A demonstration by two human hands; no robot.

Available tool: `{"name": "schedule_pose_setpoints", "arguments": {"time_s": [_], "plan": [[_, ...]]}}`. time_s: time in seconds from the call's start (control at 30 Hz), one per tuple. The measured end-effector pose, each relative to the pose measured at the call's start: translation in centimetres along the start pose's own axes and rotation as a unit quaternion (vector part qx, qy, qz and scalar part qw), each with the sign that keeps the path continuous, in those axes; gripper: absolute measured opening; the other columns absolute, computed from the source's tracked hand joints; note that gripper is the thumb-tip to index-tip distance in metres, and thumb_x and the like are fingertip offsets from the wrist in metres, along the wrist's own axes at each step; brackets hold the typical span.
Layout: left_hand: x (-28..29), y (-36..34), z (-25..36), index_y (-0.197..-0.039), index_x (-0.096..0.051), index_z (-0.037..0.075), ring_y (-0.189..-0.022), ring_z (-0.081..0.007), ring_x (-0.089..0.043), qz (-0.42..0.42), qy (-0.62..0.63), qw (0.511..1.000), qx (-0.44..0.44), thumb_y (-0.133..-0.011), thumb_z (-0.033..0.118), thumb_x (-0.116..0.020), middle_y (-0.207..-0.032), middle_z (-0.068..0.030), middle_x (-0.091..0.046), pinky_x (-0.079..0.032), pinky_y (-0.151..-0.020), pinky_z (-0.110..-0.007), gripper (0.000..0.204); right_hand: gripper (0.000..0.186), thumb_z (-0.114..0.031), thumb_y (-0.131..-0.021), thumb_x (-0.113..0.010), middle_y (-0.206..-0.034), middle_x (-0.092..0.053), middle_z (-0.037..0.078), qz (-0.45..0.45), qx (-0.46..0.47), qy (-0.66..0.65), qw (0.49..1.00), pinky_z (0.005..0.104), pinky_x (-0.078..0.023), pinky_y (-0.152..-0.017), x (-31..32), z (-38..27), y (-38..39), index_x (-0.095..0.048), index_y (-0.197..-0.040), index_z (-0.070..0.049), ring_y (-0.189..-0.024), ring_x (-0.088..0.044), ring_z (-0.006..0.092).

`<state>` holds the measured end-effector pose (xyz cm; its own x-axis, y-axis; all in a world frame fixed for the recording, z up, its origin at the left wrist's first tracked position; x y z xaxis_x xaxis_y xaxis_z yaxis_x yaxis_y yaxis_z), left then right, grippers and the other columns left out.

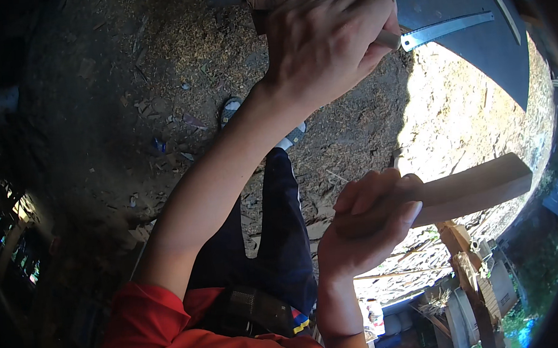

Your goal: The recorder carves a wooden object using a chisel and mallet, then uses a marker to trace a design onto a clamped wooden board.

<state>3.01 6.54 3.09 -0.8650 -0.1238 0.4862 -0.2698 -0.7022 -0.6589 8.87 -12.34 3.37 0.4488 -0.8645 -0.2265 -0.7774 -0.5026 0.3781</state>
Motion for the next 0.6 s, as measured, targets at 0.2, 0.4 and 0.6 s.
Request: {"name": "schedule_pose_setpoints", "arguments": {"time_s": [0.2,0.4,0.6], "plan": [[0.8,-0.2,0.3,-0.072,-0.054,0.015,-0.054,-0.0150,-0.062,0.030,0.007,0.999,-0.025,-0.070,0.013,-0.079,-0.061,0.0032,-0.060,-0.045,-0.049,-0.030,0.025,0.037,-0.042,-0.100,-0.043,-0.062,-0.043,0.002,-0.049,0.032,0.066,0.996,0.0234,-0.031,-0.042,-1.1,-0.6,0.5,-0.045,-0.101,-0.005,-0.047,-0.036,0.0091],[1.8,-0.3,-0.8,-0.077,-0.054,0.012,-0.054,-0.0154,-0.060,0.055,0.004,0.998,-0.015,-0.076,0.013,-0.075,-0.061,-0.0007,-0.058,-0.044,-0.051,-0.032,0.021,0.032,-0.038,-0.101,-0.043,-0.066,-0.039,0.000,-0.196,-0.037,0.256,0.946,0.0222,-0.027,-0.044,-2.5,1.4,1.3,-0.049,-0.108,-0.007,-0.050,-0.032,0.0063],[1.3,1.3,2.6,-0.078,-0.060,0.015,-0.059,-0.0086,-0.059,0.008,0.010,0.997,-0.075,-0.079,0.018,-0.075,-0.066,0.0048,-0.060,-0.042,-0.050,-0.025,0.016,0.034,-0.037,-0.103,-0.039,-0.066,-0.039,-0.002,-0.124,0.036,0.047,0.991,0.0211,-0.024,-0.047,-0.1,-1.5,-0.6,-0.053,-0.110,-0.007,-0.053,-0.028,0.0056]]}}
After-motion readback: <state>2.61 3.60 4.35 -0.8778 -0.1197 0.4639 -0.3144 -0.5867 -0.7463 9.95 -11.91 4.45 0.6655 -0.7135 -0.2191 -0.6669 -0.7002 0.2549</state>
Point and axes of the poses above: each hand's wrist, its own y-axis away from the middle knuckle, its own x-axis out of the back of the hand, z = x × y, the point moved 9 cm from there along -y, towards the middle knuckle
